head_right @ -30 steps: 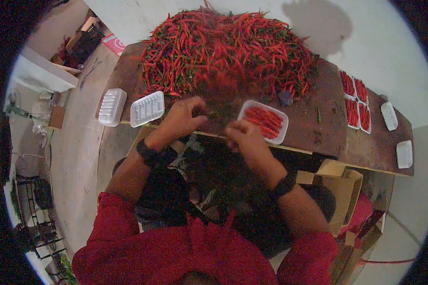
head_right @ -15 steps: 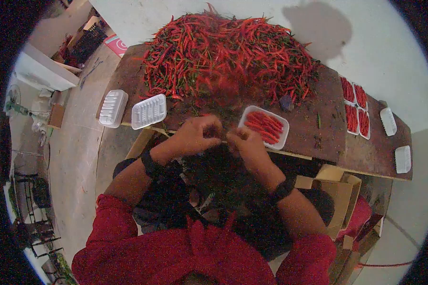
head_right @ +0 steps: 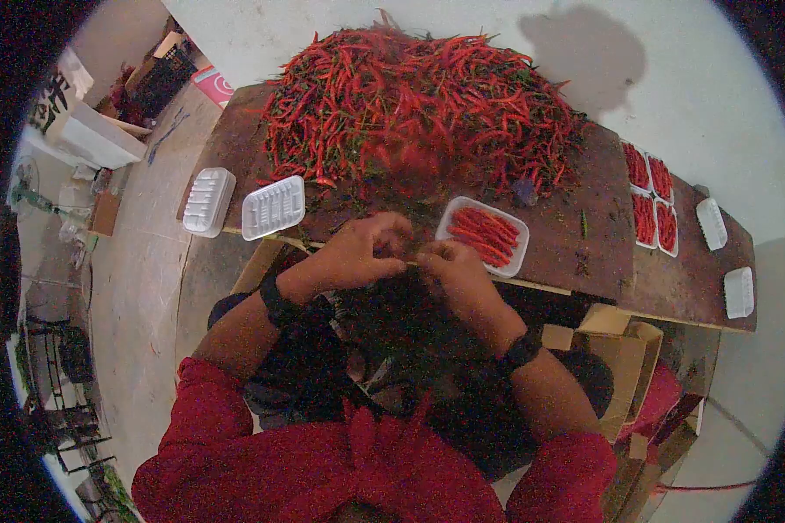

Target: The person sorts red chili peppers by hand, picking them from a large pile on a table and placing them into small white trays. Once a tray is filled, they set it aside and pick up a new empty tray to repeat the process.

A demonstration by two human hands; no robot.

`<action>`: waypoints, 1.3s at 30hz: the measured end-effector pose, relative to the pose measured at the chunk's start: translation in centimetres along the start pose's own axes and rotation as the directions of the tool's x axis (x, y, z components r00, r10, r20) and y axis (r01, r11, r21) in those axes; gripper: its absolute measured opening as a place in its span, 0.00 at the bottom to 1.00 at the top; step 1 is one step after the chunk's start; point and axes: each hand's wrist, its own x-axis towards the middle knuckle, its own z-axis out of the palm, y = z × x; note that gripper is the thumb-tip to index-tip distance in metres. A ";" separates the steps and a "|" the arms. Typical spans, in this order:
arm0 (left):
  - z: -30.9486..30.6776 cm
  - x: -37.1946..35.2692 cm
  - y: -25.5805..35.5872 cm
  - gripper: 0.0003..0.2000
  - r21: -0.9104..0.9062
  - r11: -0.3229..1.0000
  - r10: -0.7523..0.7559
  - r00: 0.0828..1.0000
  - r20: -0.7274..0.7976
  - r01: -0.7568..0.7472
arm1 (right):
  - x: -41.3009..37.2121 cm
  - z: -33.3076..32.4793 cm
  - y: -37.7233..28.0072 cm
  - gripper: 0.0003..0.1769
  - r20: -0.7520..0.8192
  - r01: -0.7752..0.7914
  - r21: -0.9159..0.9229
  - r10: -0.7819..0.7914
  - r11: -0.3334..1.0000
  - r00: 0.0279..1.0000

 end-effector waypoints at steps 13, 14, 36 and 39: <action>2.4 0.9 -2.7 0.09 0.327 0.917 0.212 0.973 0.087 -0.229 | -0.9 0.1 1.3 0.11 0.029 0.282 -0.870 -0.529 0.405 0.848; 2.6 1.1 -2.9 0.09 0.339 0.904 0.253 0.965 0.071 -0.262 | -1.2 0.0 1.4 0.11 0.023 0.278 -0.870 -0.530 0.407 0.847; 3.5 6.0 -2.4 0.09 0.378 0.910 0.235 0.964 -0.125 -0.173 | -3.3 -1.9 2.3 0.20 0.099 0.123 -0.728 -0.074 0.674 0.992; 4.3 6.3 -2.3 0.09 0.319 0.909 0.330 0.930 -0.160 -0.268 | -2.8 -1.9 2.8 0.22 0.117 0.126 -0.736 -0.058 0.665 0.991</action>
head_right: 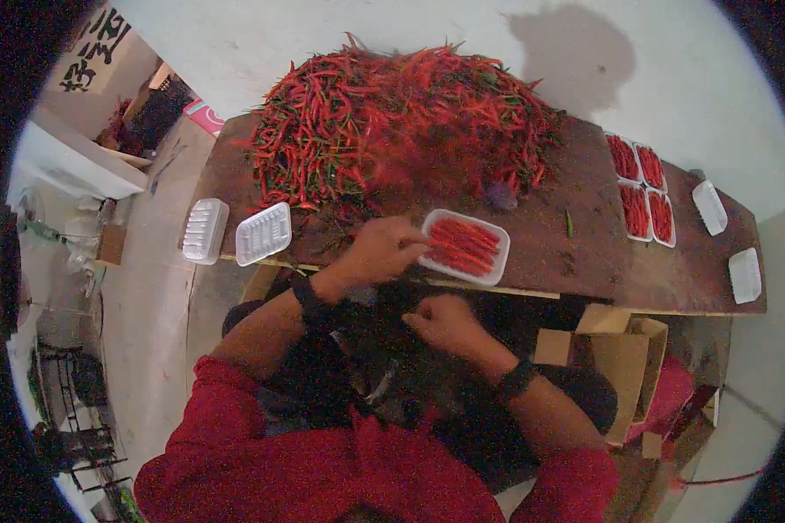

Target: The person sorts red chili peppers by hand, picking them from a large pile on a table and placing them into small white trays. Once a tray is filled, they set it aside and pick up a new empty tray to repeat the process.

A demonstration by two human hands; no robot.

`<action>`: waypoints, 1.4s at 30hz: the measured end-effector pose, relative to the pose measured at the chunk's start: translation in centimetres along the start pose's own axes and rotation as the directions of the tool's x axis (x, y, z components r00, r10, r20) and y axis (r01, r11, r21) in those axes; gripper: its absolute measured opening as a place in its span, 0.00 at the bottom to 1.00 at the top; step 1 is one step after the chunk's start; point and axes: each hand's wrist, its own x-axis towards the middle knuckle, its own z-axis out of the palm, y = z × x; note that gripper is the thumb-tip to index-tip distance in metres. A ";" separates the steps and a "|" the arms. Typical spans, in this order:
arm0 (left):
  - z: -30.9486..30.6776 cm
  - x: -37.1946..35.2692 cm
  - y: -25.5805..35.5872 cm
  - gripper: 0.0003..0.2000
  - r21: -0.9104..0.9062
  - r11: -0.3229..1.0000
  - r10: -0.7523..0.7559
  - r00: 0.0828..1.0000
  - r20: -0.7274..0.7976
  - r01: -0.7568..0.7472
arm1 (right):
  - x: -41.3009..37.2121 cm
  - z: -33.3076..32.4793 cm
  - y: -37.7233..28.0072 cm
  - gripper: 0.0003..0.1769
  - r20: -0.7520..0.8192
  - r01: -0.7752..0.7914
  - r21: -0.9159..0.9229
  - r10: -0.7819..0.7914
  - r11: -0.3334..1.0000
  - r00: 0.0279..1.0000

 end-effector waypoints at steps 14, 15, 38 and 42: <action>-4.9 1.1 -4.5 0.14 0.676 0.719 -0.010 0.975 -0.220 0.160 | -0.5 -0.2 0.3 0.20 -0.049 0.014 0.051 -0.011 0.999 0.999; -4.9 0.9 -5.0 0.15 0.690 0.709 0.024 0.973 -0.231 0.146 | -0.5 -0.3 0.2 0.20 -0.048 0.015 0.057 -0.012 0.998 0.999; -3.5 -2.9 2.8 0.09 -0.391 0.859 -0.275 0.942 0.192 0.331 | 1.2 -1.3 -3.4 0.13 -0.177 0.054 0.718 0.107 0.694 0.978; -2.1 -3.4 3.4 0.10 -0.513 0.788 -0.228 0.935 0.271 0.340 | 0.9 -1.0 -3.7 0.16 -0.229 0.085 0.656 0.090 0.750 0.969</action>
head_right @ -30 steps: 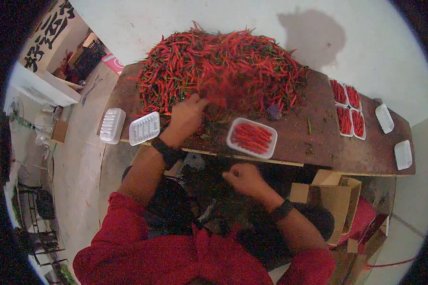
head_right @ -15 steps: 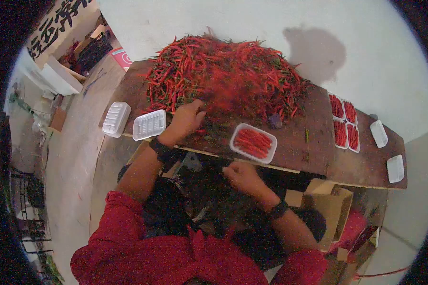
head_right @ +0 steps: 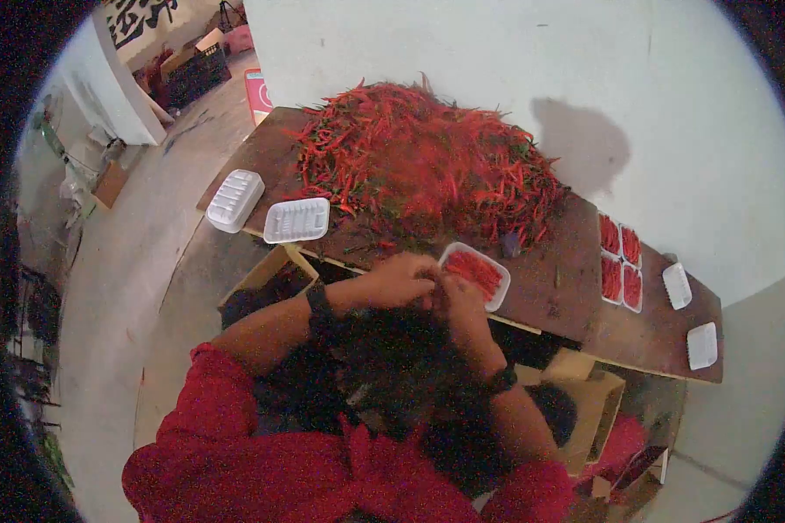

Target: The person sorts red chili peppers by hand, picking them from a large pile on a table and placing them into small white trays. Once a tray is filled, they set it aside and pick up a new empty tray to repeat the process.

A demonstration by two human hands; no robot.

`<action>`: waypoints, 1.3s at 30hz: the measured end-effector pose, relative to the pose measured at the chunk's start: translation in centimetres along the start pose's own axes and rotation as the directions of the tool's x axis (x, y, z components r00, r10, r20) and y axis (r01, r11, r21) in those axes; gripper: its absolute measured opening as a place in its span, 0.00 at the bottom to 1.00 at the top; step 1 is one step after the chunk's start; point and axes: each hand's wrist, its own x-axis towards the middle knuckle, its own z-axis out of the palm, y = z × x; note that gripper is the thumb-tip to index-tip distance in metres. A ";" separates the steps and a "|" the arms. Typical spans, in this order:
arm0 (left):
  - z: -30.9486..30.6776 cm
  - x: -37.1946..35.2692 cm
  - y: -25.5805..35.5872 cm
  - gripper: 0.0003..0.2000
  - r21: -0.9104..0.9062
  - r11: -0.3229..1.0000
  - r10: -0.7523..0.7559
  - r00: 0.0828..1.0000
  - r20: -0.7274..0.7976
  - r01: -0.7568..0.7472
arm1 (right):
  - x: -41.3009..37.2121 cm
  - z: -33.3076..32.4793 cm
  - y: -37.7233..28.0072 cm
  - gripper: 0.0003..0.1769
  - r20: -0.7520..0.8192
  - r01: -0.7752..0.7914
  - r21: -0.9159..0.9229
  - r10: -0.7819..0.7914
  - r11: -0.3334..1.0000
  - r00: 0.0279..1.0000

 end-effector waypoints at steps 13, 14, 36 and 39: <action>-9.0 1.5 -4.9 0.10 0.789 0.593 0.365 0.819 -0.443 0.163 | -0.4 -2.3 0.6 0.09 -0.060 -0.125 0.578 0.195 0.807 0.979; -8.9 1.8 -4.9 0.10 0.802 0.584 0.359 0.848 -0.391 0.122 | -0.1 -2.3 0.7 0.09 -0.060 -0.128 0.584 0.200 0.802 0.978; -6.2 8.0 -4.0 0.10 0.699 0.702 0.289 0.844 -0.453 0.135 | 2.5 -0.6 -0.2 0.09 0.074 -0.177 0.430 0.161 0.885 0.984; -6.6 6.8 -3.0 0.09 0.551 0.830 0.228 0.850 -0.475 0.086 | 2.8 -0.5 -0.4 0.09 0.062 -0.135 0.442 0.121 0.887 0.991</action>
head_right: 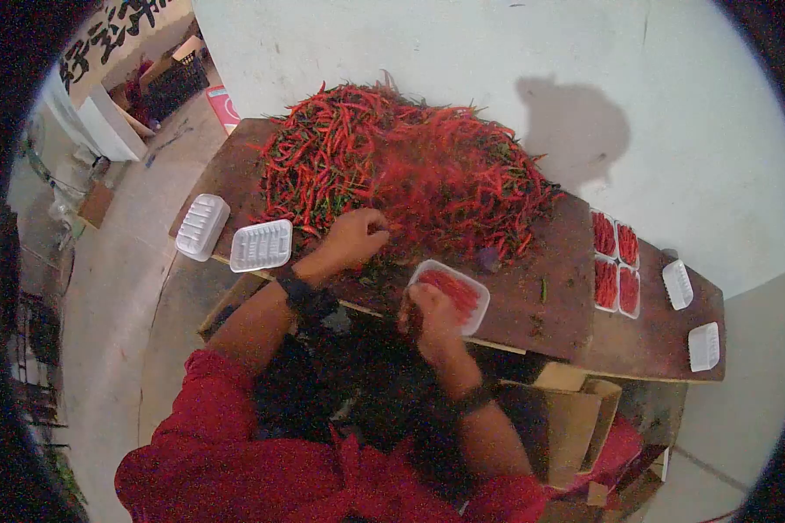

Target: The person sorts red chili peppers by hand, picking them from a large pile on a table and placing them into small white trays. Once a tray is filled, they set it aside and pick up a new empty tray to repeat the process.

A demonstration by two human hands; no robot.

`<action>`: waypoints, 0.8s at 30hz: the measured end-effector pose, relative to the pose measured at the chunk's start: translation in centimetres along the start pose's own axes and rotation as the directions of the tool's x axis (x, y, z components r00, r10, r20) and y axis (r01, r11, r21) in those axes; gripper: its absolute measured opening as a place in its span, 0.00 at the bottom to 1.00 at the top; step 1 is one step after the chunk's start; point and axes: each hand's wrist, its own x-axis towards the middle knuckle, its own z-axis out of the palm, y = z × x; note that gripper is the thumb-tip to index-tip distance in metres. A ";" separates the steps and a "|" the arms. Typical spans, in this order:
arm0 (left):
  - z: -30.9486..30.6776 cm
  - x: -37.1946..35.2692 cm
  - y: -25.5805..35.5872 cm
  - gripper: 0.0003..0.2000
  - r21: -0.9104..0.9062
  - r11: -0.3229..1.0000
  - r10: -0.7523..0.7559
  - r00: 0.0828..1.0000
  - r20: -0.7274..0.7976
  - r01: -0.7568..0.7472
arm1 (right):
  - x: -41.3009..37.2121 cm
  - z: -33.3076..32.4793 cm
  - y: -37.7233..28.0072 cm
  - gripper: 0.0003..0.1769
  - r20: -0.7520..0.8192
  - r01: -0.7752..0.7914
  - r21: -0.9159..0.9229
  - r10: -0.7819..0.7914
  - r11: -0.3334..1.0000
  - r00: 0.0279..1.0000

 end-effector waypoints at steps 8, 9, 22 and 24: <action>-3.0 -3.5 3.3 0.09 -0.343 0.922 -0.036 0.921 0.388 0.180 | 0.3 0.6 0.0 0.07 -0.051 0.051 0.040 -0.049 0.998 0.998; -3.5 -3.9 3.9 0.08 -0.322 0.929 -0.016 0.887 0.461 0.184 | 0.2 0.6 0.0 0.07 -0.072 0.059 0.015 -0.058 0.998 0.996; -4.2 -7.5 1.3 0.12 -0.264 0.961 0.198 0.873 0.446 -0.082 | 0.3 1.6 2.0 0.10 -0.086 0.031 -0.177 -0.047 0.984 0.995; -4.9 -7.8 1.6 0.12 -0.207 0.978 0.098 0.877 0.470 0.001 | 0.6 1.7 2.4 0.10 -0.074 0.063 -0.264 -0.085 0.962 0.994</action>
